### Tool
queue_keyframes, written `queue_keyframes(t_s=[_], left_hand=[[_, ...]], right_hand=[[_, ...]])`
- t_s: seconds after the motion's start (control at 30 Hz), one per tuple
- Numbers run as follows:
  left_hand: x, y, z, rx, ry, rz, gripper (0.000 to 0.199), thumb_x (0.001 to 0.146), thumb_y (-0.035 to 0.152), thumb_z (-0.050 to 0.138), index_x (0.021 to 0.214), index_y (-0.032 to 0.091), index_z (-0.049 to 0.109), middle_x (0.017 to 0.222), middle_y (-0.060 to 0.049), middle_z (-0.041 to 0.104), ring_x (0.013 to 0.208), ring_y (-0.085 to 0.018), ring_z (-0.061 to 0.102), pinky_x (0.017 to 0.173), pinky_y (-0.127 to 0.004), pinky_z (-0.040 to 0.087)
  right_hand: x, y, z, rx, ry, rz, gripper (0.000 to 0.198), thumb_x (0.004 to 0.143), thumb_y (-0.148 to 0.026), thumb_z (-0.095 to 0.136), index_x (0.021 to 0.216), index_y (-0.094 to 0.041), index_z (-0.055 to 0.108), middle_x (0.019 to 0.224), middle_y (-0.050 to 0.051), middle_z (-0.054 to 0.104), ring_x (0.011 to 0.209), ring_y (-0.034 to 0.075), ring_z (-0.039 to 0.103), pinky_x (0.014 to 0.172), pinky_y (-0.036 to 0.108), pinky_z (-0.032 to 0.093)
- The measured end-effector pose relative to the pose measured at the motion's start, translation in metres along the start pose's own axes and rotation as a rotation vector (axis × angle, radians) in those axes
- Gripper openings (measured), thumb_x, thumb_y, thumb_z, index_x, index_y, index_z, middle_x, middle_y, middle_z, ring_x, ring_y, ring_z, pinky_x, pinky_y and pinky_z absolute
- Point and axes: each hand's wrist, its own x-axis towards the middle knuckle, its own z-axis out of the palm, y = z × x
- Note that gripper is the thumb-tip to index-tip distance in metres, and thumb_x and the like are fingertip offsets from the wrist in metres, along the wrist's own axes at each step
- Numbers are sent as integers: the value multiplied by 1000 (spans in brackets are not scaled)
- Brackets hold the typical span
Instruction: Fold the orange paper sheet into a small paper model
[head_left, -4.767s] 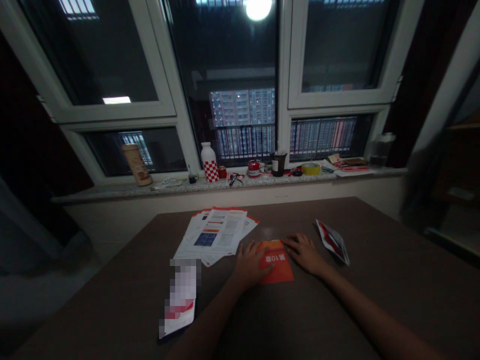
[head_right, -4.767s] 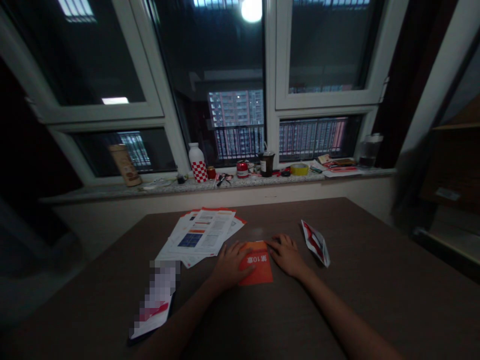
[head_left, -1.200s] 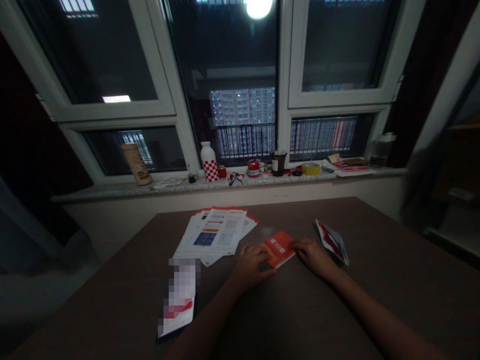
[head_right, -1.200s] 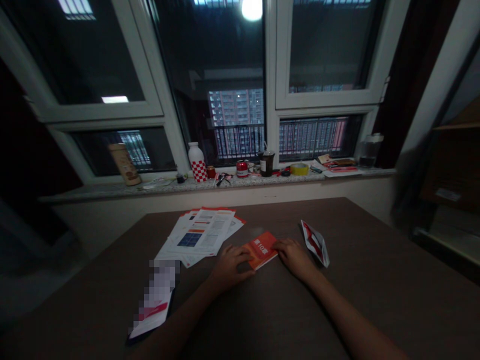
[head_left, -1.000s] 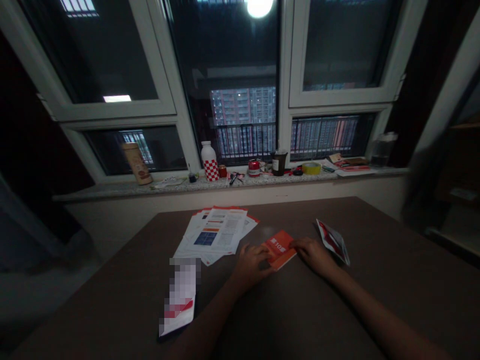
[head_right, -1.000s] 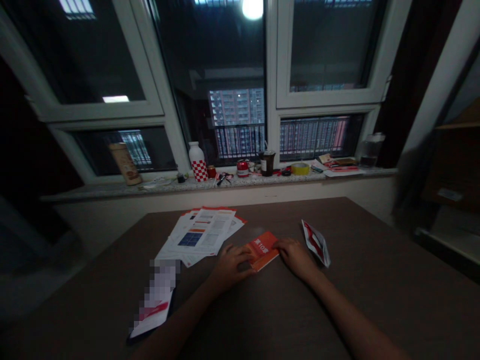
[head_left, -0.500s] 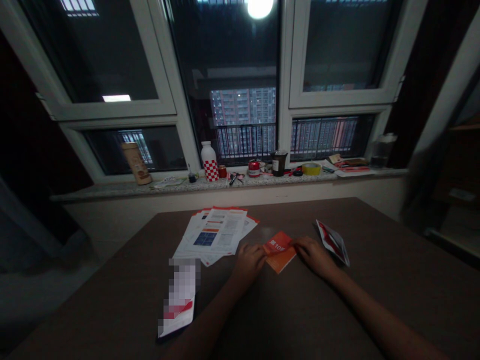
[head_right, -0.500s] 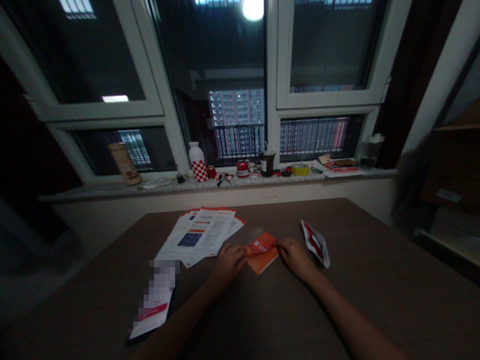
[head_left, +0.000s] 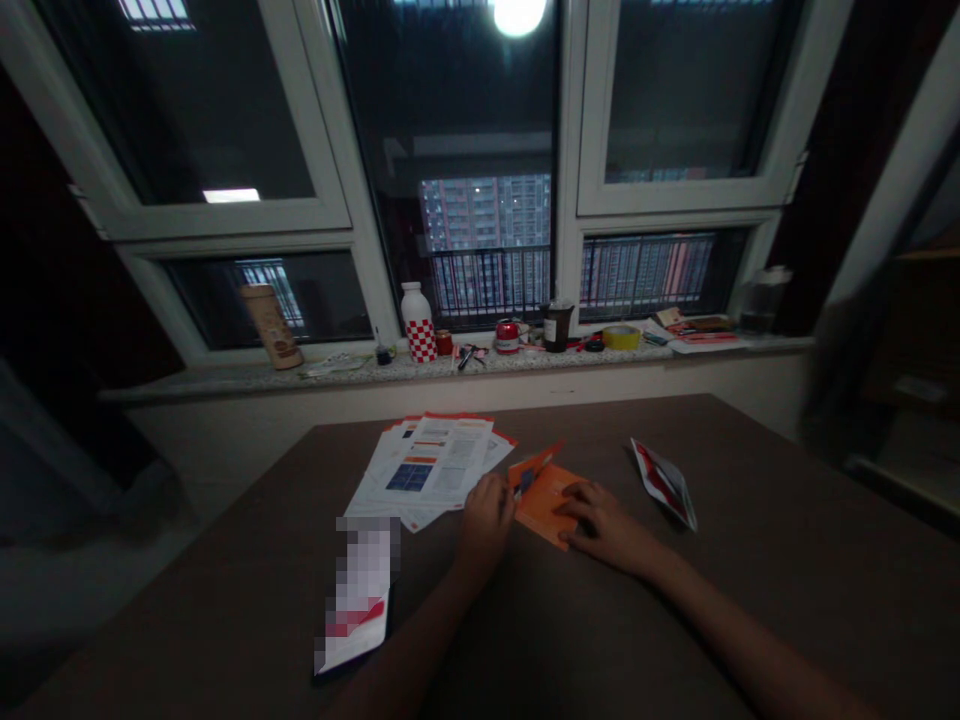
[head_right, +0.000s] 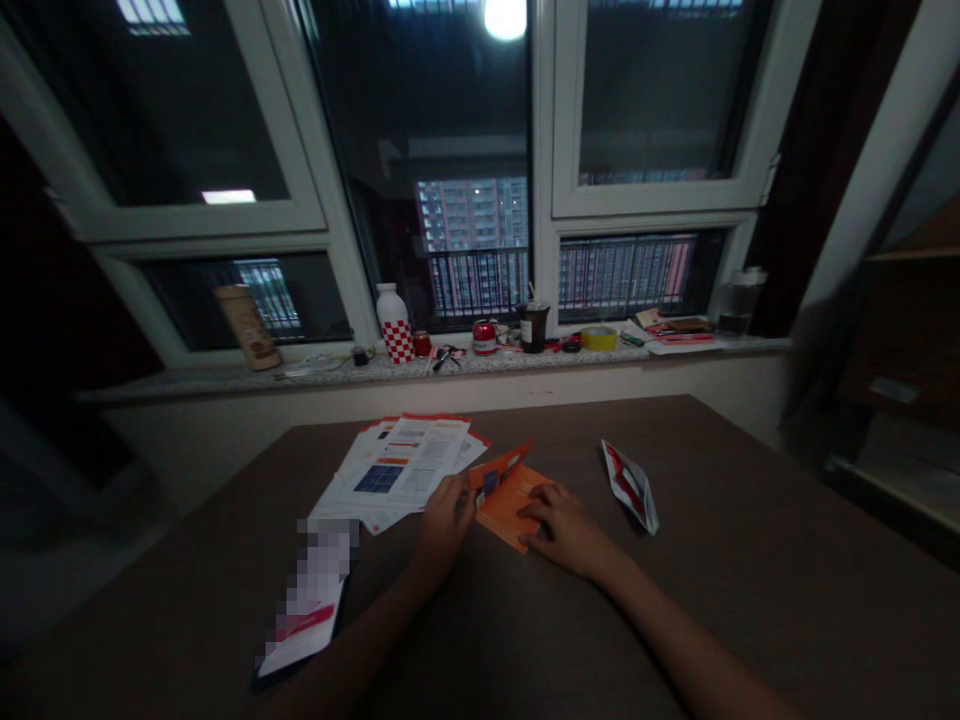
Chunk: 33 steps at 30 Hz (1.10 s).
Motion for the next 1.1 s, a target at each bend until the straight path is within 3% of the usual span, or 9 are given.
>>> queue_keyframes(t_s=[0.07,0.17,0.23,0.3,0.47,0.73,0.9,1.1], left_hand=[[0,0,0,36,75,-45,19,91,20,46,107,19,55,102,-8,61,99,-24,60,87,-38,49],[0,2,-2,131,171,-36,45,88,20,52,132,18,45,132,-15,51,125,-30,48,102,-46,42],[0,4,-4,217,143,4,51,87,17,53,136,25,44,147,-12,40,136,-31,37,110,-52,31],[-1,7,-7,273,37,67,47,85,13,54,128,32,54,151,-5,38,140,-32,29,114,-59,21],[-2,8,-7,254,-151,130,29,85,17,58,107,34,68,146,2,48,142,-34,26,112,-70,4],[-5,5,-4,259,-198,130,18,85,26,63,100,33,69,149,3,43,145,-37,17,104,-76,-12],[-4,6,-5,187,-273,123,17,89,27,57,101,33,68,139,1,56,141,-32,29,104,-75,-14],[-4,4,-4,116,-358,125,18,90,25,57,102,32,69,129,0,64,138,-28,35,106,-72,-13]], right_hand=[[-1,2,-1,13,-8,19,42,82,-53,63,116,-28,65,130,9,51,123,30,44,103,46,37],[-1,6,-3,18,-18,39,47,78,-57,66,113,-26,65,131,10,51,125,31,44,103,47,36],[-2,9,-4,23,-24,44,50,75,-59,68,112,-25,64,132,11,51,125,31,44,103,48,37],[-2,12,-4,36,-20,38,51,73,-59,70,110,-24,63,134,12,51,125,31,45,103,47,37],[-2,18,-4,96,-6,-7,41,78,-52,67,106,-22,62,138,11,52,131,29,43,110,48,31],[-3,23,-6,96,-37,6,54,76,-52,69,122,-23,61,140,12,51,133,31,42,115,52,22],[-3,23,-3,88,-33,-4,52,77,-45,69,123,-24,62,142,11,49,133,30,41,113,50,27],[-3,18,-4,30,-11,-37,44,77,-35,67,119,-25,65,141,9,51,133,29,42,116,52,20]])
